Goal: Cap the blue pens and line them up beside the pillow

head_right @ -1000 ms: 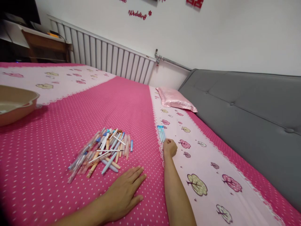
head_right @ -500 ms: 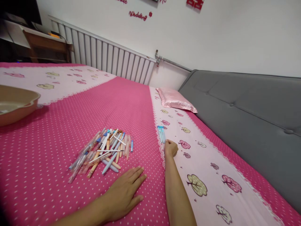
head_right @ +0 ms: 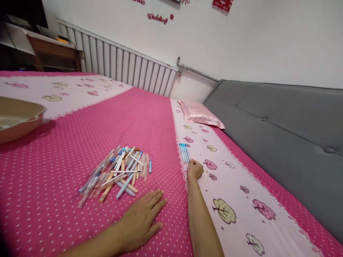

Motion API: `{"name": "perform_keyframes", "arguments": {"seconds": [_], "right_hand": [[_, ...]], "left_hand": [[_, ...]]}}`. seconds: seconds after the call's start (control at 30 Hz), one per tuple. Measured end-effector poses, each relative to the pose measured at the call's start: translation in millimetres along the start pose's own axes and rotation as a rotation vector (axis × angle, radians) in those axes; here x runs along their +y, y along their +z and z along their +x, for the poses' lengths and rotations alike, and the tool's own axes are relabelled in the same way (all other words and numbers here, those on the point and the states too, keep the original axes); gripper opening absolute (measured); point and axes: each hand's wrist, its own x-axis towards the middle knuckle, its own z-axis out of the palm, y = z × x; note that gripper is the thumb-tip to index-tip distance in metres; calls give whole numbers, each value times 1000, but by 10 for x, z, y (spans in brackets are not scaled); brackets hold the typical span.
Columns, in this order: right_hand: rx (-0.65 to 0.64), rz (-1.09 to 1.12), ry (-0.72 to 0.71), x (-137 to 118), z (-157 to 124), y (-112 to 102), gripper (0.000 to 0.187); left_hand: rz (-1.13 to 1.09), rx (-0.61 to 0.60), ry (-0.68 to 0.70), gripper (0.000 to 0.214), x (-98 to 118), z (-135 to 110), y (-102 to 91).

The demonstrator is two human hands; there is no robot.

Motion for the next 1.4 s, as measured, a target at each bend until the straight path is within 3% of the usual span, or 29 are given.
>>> {"name": "perform_keyframes", "arguments": {"seconds": [0.4, 0.7, 0.87, 0.97, 1.07, 1.17, 1.3, 1.4], "right_hand": [[-1, 8, -50, -1, -18, -11, 27], [52, -22, -145, -36, -103, -59, 24], [146, 24, -311, -177, -303, -151, 38], [60, 53, -459, -308, -545, -94, 42], [-145, 71, -603, -400, -896, 72, 46], [-322, 76, -734, -410, -1234, 233, 48], [-422, 71, -808, -361, -1419, 306, 52], [-476, 75, -785, -368, -1378, 328, 48]], "left_hand": [[-40, 70, 22, 61, -50, 6, 73], [-46, 42, 22, 62, -21, -12, 55], [-15, 144, 63, 56, -13, -4, 95], [18, 308, 38, 38, 23, 7, -4], [51, 531, -71, 37, -27, 11, -239], [107, 700, -282, 38, -246, -16, -533], [141, 768, -596, 46, -720, -133, -821], [75, 708, -802, 52, -1045, -222, -886]]}}
